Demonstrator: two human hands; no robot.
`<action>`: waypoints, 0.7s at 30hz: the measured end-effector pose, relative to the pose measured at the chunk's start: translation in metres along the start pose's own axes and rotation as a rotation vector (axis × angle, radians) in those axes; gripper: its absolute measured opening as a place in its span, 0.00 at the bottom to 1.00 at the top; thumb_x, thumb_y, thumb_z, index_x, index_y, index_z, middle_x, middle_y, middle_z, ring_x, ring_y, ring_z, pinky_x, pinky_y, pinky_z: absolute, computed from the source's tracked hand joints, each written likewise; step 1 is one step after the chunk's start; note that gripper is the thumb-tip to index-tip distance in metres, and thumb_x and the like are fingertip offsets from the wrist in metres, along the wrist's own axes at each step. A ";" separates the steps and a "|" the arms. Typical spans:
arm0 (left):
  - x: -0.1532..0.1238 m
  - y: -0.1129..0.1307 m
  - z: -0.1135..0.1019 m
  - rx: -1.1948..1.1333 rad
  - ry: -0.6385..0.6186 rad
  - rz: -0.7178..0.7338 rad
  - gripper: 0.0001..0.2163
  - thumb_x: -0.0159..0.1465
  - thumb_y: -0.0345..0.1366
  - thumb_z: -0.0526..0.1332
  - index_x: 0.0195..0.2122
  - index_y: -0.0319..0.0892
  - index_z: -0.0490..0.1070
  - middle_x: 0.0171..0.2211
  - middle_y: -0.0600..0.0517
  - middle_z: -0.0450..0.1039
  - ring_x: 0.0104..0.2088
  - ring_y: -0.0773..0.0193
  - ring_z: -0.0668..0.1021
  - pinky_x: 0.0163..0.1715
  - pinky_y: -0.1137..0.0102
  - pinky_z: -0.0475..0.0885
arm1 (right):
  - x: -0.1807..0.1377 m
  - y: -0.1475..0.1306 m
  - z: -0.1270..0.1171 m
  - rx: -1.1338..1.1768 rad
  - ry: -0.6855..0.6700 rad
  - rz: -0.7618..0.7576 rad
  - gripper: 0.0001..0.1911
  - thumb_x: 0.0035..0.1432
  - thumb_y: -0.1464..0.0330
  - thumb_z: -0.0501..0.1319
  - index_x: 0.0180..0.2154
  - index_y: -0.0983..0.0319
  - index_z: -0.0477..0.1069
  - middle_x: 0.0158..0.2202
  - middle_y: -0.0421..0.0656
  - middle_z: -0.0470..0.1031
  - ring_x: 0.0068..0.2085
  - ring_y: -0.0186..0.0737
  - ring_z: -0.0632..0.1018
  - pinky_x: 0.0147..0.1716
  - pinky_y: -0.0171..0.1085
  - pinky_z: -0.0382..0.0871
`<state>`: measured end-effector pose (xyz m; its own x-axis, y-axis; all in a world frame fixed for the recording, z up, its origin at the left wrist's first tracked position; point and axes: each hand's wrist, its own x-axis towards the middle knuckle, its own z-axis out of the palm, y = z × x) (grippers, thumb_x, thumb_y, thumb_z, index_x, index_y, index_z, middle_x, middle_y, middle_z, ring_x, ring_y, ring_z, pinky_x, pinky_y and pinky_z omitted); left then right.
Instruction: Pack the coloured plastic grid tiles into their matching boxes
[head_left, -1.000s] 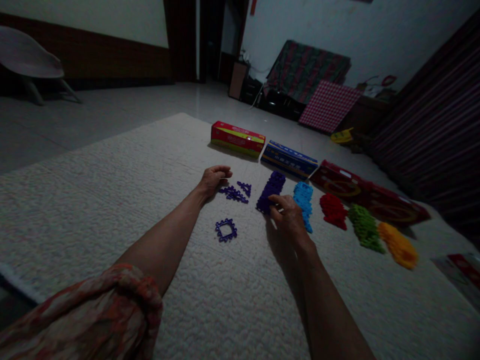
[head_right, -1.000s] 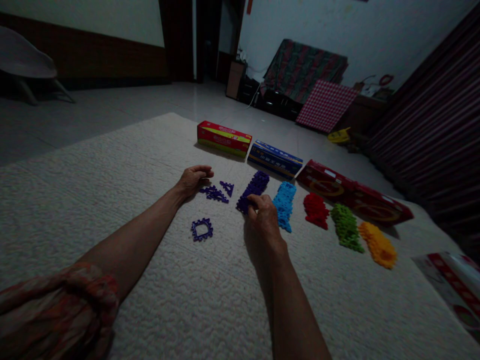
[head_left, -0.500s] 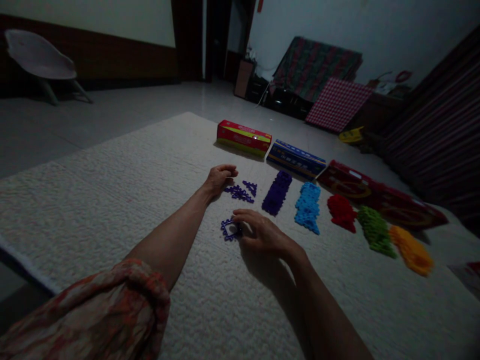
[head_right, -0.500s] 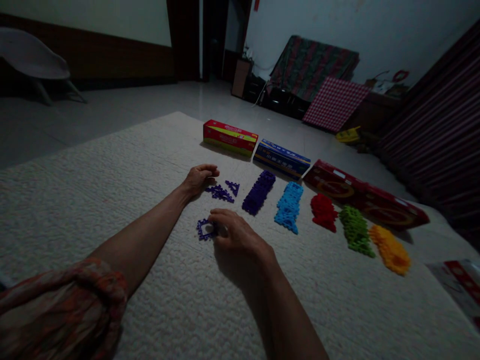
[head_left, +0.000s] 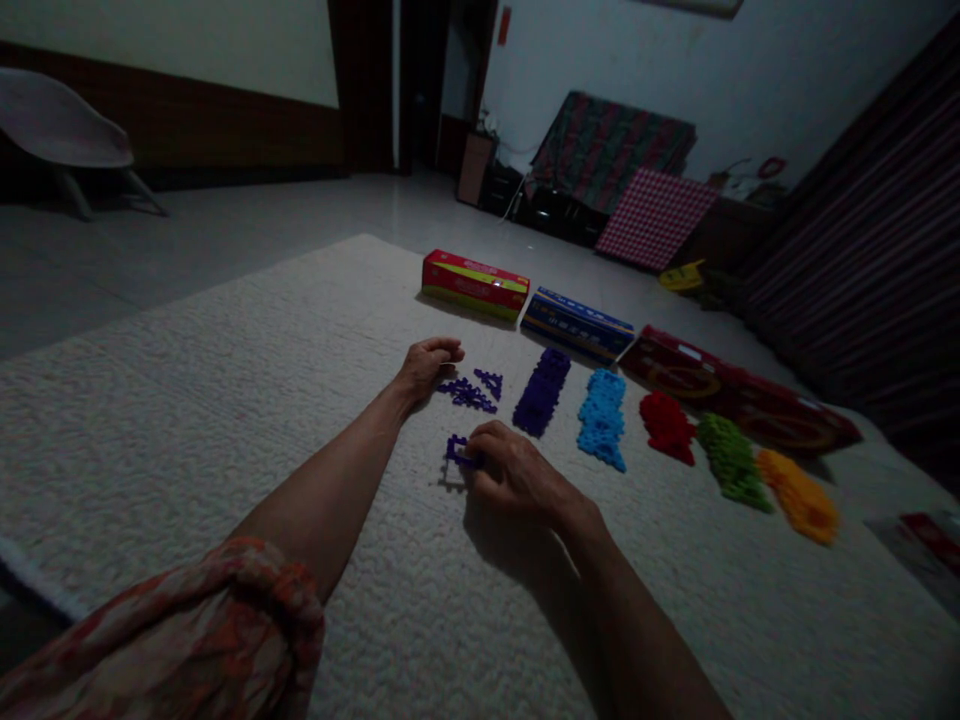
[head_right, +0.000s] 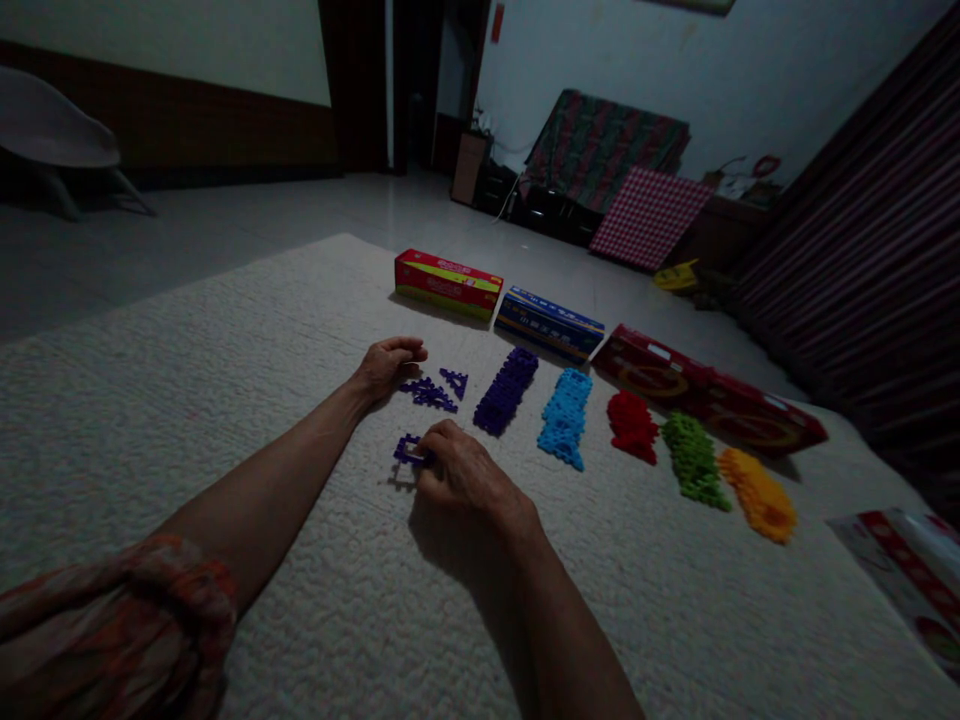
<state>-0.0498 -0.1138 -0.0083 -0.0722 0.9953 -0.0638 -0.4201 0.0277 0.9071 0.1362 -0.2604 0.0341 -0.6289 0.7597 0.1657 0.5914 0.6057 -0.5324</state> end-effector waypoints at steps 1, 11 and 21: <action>0.000 0.000 0.000 0.001 0.001 -0.001 0.11 0.48 0.23 0.61 0.33 0.37 0.76 0.30 0.47 0.78 0.32 0.62 0.79 0.29 0.70 0.74 | 0.000 0.002 -0.002 0.005 0.033 0.027 0.11 0.55 0.76 0.56 0.39 0.60 0.72 0.42 0.46 0.76 0.42 0.40 0.76 0.44 0.40 0.71; 0.001 -0.001 0.000 0.002 0.007 -0.002 0.12 0.49 0.22 0.60 0.34 0.36 0.76 0.30 0.47 0.78 0.31 0.63 0.78 0.28 0.70 0.74 | -0.007 0.033 -0.023 -0.121 0.259 0.258 0.07 0.63 0.67 0.49 0.33 0.58 0.62 0.30 0.40 0.68 0.30 0.39 0.71 0.31 0.38 0.63; -0.003 0.003 0.002 0.002 0.015 -0.013 0.11 0.50 0.22 0.59 0.33 0.36 0.76 0.30 0.46 0.78 0.31 0.63 0.78 0.28 0.70 0.73 | -0.020 0.055 -0.035 -0.227 0.222 0.345 0.13 0.58 0.73 0.58 0.45 0.60 0.72 0.33 0.44 0.78 0.33 0.43 0.77 0.35 0.39 0.68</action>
<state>-0.0488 -0.1162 -0.0049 -0.0801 0.9934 -0.0819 -0.4191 0.0409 0.9070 0.1992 -0.2333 0.0307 -0.2670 0.9432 0.1977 0.8582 0.3261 -0.3964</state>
